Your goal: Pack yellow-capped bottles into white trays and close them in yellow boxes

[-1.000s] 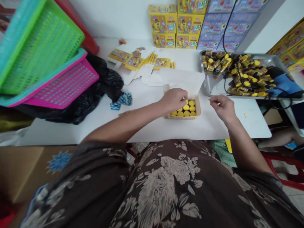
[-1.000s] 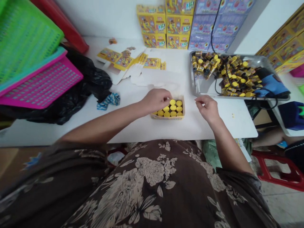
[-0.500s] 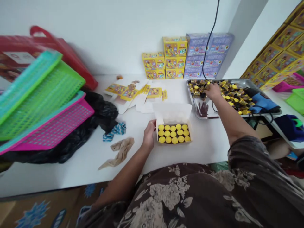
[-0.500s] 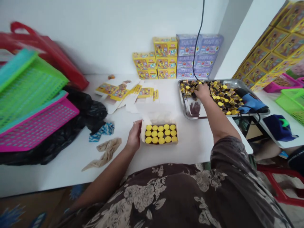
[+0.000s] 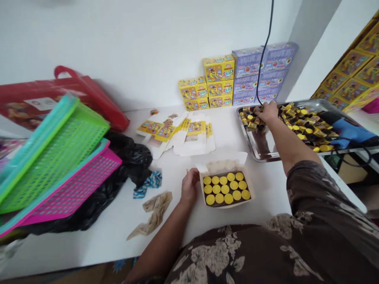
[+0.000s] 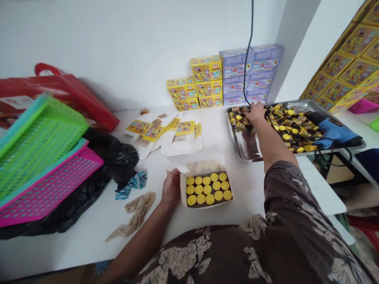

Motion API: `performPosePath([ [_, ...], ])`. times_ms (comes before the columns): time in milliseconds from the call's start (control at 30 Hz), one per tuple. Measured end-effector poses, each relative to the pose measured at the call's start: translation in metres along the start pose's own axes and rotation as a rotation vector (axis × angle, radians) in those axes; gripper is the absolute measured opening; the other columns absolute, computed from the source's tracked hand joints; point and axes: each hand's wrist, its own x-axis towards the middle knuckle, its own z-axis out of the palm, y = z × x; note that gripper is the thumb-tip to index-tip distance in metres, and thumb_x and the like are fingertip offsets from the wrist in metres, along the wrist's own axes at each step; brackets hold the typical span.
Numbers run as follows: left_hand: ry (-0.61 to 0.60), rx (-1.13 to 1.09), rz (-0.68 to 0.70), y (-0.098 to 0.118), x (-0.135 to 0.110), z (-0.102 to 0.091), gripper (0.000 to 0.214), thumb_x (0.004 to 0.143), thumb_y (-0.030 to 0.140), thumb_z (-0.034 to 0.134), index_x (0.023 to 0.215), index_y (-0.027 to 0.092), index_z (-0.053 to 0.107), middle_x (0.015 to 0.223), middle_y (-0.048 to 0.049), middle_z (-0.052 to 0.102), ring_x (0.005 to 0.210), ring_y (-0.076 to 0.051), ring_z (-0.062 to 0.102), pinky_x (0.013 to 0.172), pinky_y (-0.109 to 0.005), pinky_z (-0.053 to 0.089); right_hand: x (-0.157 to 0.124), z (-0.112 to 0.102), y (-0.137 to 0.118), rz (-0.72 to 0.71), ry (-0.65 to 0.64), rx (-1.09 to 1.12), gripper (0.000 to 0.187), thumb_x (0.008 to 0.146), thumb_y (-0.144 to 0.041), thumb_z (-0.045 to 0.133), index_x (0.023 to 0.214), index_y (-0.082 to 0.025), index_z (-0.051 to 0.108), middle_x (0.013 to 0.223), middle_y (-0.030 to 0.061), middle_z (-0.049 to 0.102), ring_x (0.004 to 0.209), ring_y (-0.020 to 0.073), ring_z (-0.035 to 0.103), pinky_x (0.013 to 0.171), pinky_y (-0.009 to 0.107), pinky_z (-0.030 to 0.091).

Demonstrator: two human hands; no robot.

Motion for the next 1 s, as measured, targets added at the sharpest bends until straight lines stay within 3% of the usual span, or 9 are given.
performPosePath([
  [100, 0.020, -0.050, 0.007, -0.001, -0.002, 0.003, 0.079, 0.076, 0.100, 0.070, 0.088, 0.021, 0.072, 0.085, -0.0043, 0.078, 0.092, -0.027, 0.077, 0.088, -0.039, 0.061, 0.001, 0.001, -0.005, -0.134, -0.022, -0.047, 0.062, 0.105, -0.048, 0.060, 0.152, -0.007, 0.065, 0.156, 0.0285, 0.055, 0.145, 0.0428, 0.047, 0.122, 0.051, 0.041],
  [200, 0.026, -0.037, -0.005, 0.005, -0.008, 0.006, 0.074, 0.074, 0.095, 0.077, 0.087, 0.022, 0.075, 0.090, -0.0054, 0.082, 0.100, -0.031, 0.078, 0.090, -0.042, 0.063, 0.004, -0.007, -0.015, -0.172, -0.089, -0.058, 0.064, 0.108, -0.056, 0.058, 0.145, -0.004, 0.069, 0.154, 0.0310, 0.057, 0.143, 0.0423, 0.049, 0.122, 0.051, 0.038],
  [300, 0.041, 0.017, -0.046, 0.012, -0.011, 0.007, 0.072, 0.068, 0.092, 0.084, 0.084, 0.022, 0.077, 0.091, -0.0064, 0.083, 0.103, -0.034, 0.078, 0.087, -0.043, 0.065, 0.004, -0.017, -0.027, -0.141, -0.128, -0.030, 0.074, 0.108, -0.067, 0.057, 0.132, 0.000, 0.074, 0.146, 0.0327, 0.062, 0.134, 0.0375, 0.055, 0.117, 0.048, 0.041],
  [400, 0.059, 0.038, -0.085, 0.012, -0.009, 0.004, 0.074, 0.065, 0.092, 0.086, 0.087, 0.021, 0.078, 0.089, -0.0064, 0.082, 0.102, -0.035, 0.078, 0.086, -0.043, 0.065, -0.003, -0.018, -0.037, -0.058, -0.111, -0.008, 0.073, 0.112, -0.064, 0.050, 0.137, 0.000, 0.073, 0.152, 0.0326, 0.056, 0.136, 0.0350, 0.054, 0.112, 0.045, 0.047],
  [567, 0.079, 0.099, -0.064, 0.001, -0.004, -0.007, 0.074, 0.067, 0.090, 0.085, 0.083, 0.019, 0.075, 0.087, -0.0068, 0.080, 0.099, -0.033, 0.077, 0.084, -0.041, 0.064, -0.025, -0.005, -0.045, 0.035, -0.135, 0.014, 0.061, 0.115, -0.049, 0.047, 0.160, -0.011, 0.060, 0.167, 0.0304, 0.046, 0.147, 0.0432, 0.043, 0.111, 0.058, 0.054],
  [767, -0.011, 0.051, -0.078, -0.006, 0.000, -0.010, 0.071, 0.069, 0.086, 0.087, 0.087, 0.019, 0.076, 0.095, -0.0079, 0.083, 0.105, -0.033, 0.078, 0.090, -0.040, 0.063, -0.058, -0.003, -0.047, 0.074, -0.198, 0.013, 0.078, 0.112, -0.068, 0.043, 0.162, -0.010, 0.058, 0.167, 0.0310, 0.045, 0.146, 0.0459, 0.041, 0.112, 0.062, 0.052],
  [1000, -0.030, 0.028, -0.063, -0.008, 0.003, -0.005, 0.072, 0.070, 0.086, 0.087, 0.087, 0.017, 0.076, 0.092, -0.0083, 0.082, 0.102, -0.032, 0.078, 0.093, -0.041, 0.062, -0.102, -0.006, -0.034, -0.150, -0.223, -0.088, 0.067, 0.109, -0.055, 0.055, 0.152, -0.005, 0.067, 0.162, 0.0299, 0.054, 0.150, 0.0447, 0.043, 0.123, 0.051, 0.045],
])
